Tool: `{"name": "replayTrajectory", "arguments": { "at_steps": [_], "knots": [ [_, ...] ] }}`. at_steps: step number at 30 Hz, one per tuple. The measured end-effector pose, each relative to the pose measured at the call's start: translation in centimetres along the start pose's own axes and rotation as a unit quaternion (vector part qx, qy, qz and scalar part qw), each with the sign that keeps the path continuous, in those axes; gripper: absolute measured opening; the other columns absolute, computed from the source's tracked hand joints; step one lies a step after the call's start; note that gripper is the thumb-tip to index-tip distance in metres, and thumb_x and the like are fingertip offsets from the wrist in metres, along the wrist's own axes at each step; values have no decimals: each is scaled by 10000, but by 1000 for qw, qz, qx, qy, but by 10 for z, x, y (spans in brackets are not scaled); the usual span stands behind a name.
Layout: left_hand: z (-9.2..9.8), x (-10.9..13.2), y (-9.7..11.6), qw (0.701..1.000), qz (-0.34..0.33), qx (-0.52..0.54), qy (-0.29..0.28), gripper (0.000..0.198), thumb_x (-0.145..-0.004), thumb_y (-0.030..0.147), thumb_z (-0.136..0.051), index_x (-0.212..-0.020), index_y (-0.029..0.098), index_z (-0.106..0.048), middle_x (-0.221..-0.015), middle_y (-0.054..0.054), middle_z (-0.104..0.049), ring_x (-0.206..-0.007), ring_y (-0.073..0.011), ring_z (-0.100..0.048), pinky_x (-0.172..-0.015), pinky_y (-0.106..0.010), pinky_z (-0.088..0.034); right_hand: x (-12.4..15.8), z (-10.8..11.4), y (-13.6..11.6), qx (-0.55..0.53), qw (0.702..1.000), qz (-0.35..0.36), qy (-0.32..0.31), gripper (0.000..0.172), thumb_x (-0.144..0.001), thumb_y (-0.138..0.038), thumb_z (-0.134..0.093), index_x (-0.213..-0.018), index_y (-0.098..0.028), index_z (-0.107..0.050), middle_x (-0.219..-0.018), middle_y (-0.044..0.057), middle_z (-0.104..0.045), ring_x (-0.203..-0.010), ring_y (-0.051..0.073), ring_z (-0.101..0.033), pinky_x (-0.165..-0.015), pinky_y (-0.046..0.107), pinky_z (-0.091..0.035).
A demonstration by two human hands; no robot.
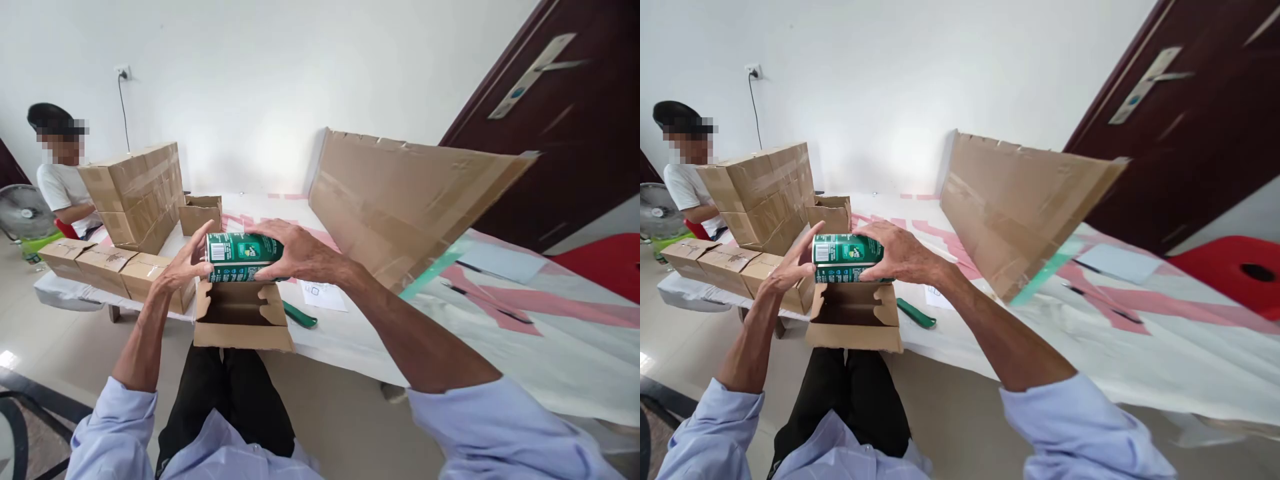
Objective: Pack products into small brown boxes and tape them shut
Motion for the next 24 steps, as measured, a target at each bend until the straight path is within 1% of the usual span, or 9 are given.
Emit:
{"name": "replayTrajectory", "arguments": {
  "at_steps": [2,5,7,9,13,15,17,20,24],
  "knots": [
    [-2,1,8,1000,-6,7,13,1061,-658,604,-983,-1565,262,-553,-1385,-160,-724,-1296,-417,-707,-1076,-544,-596,-2,0,-2,-26,999,11,15,789,-756,-450,-917,-1472,-240,-660,-1442,126,-695,-1346,362,-626,-1153,573,-499],
    [-2,2,7,994,-25,30,101,832,-667,561,-965,-1364,240,-645,-1260,-133,-770,-1185,-377,-753,-986,-506,-635,-5,-8,5,-78,992,5,94,783,-806,-572,-880,-1480,-257,-637,-1509,138,-648,-1449,376,-557,-1229,612,-445],
    [-3,3,4,981,-50,65,174,702,-712,579,-910,-1262,227,-651,-1236,-128,-769,-1138,-352,-762,-939,-490,-645,-8,-19,14,-162,973,-31,162,834,-855,-698,-794,-1532,-267,-568,-1587,155,-578,-1497,375,-517,-1226,610,-466],
    [-7,3,3,967,-76,102,220,622,-768,593,-847,-1223,220,-644,-1283,-136,-747,-1140,-332,-756,-935,-481,-641,-13,-38,21,-285,938,-75,183,888,-890,-799,-685,-1589,-293,-472,-1639,161,-519,-1474,363,-549,-1143,584,-560],
    [-16,-1,4,956,-91,137,244,591,-792,574,-826,-1234,231,-635,-1322,-124,-727,-1137,-299,-739,-946,-453,-621,-34,-76,25,-469,859,-108,174,847,-910,-848,-599,-1578,-371,-392,-1519,109,-607,-1215,290,-713,-935,515,-680],
    [-16,-3,2,962,-59,121,236,645,-724,511,-898,-1250,235,-645,-1285,-102,-739,-1115,-292,-738,-938,-434,-609,-47,-85,28,-505,830,-105,215,860,-885,-846,-642,-1562,-369,-409,-1420,89,-670,-1144,278,-729,-916,504,-679],
    [-15,-8,0,975,-16,78,206,752,-621,403,-973,-1283,230,-661,-1266,-90,-752,-1128,-300,-733,-961,-428,-592,-60,-88,31,-512,809,-117,265,928,-846,-841,-699,-1574,-328,-436,-1362,97,-711,-1162,293,-719,-957,500,-657],
    [-10,-18,-6,986,19,20,165,833,-542,306,-1009,-1304,216,-685,-1258,-98,-770,-1165,-328,-727,-1010,-449,-574,-78,-92,33,-480,814,-139,296,947,-840,-879,-669,-1539,-254,-542,-1334,122,-746,-1221,317,-699,-1042,488,-616],
    [3,-31,-17,982,56,29,176,826,-563,350,-1014,-1318,228,-701,-1260,-102,-782,-1134,-314,-739,-978,-440,-589,-93,-105,32,-453,855,-119,222,893,-898,-929,-507,-1491,-269,-605,-1374,99,-741,-1233,299,-697,-1054,468,-619]
  ]
}}
Point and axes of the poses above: each hand's wrist, its own x-axis away from the middle knuckle, its own z-axis out of the back of the hand, y = z × x, the point moved 2 cm from there along -x, towards the middle knuckle
